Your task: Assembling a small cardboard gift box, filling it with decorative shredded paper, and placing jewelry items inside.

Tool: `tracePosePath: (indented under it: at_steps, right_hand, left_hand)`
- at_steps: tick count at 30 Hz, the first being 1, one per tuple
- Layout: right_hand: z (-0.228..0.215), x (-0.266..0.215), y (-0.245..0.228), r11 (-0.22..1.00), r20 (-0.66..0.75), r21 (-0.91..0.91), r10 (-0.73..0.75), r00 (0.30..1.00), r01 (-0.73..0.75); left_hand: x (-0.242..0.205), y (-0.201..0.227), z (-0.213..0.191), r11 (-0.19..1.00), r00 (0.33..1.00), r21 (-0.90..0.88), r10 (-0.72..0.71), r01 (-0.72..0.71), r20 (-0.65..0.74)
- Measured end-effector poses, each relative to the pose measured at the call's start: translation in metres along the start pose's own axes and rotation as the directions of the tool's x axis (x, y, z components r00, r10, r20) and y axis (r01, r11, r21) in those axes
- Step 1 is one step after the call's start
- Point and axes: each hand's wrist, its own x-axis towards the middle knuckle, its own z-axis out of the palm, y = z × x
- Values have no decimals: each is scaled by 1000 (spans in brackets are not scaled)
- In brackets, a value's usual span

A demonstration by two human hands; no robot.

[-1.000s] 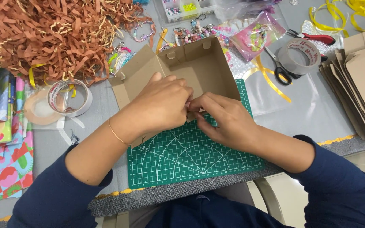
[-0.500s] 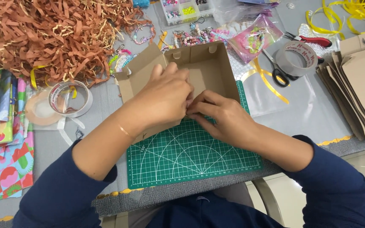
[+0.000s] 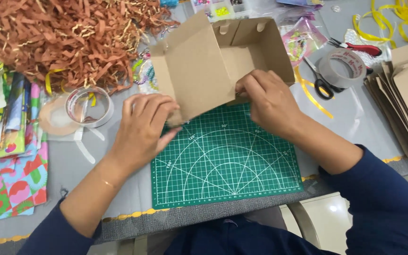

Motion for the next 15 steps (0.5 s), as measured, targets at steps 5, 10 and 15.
tracePosePath:
  at_steps: [5, 10, 15]
  right_hand:
    - [-5, -2, 3, 992, 70, -130, 9, 998, 0]
    - [-29, 13, -17, 977, -62, -190, -112, 992, 98]
    - [-21, 25, -57, 909, -140, -250, -376, 916, 335]
  left_hand:
    - [2, -11, 12, 938, 990, -345, -68, 20, -126]
    - [6, 1, -6, 858, 971, -512, -158, 46, -177]
    - [10, 22, -21, 787, 951, -617, -216, 34, -223]
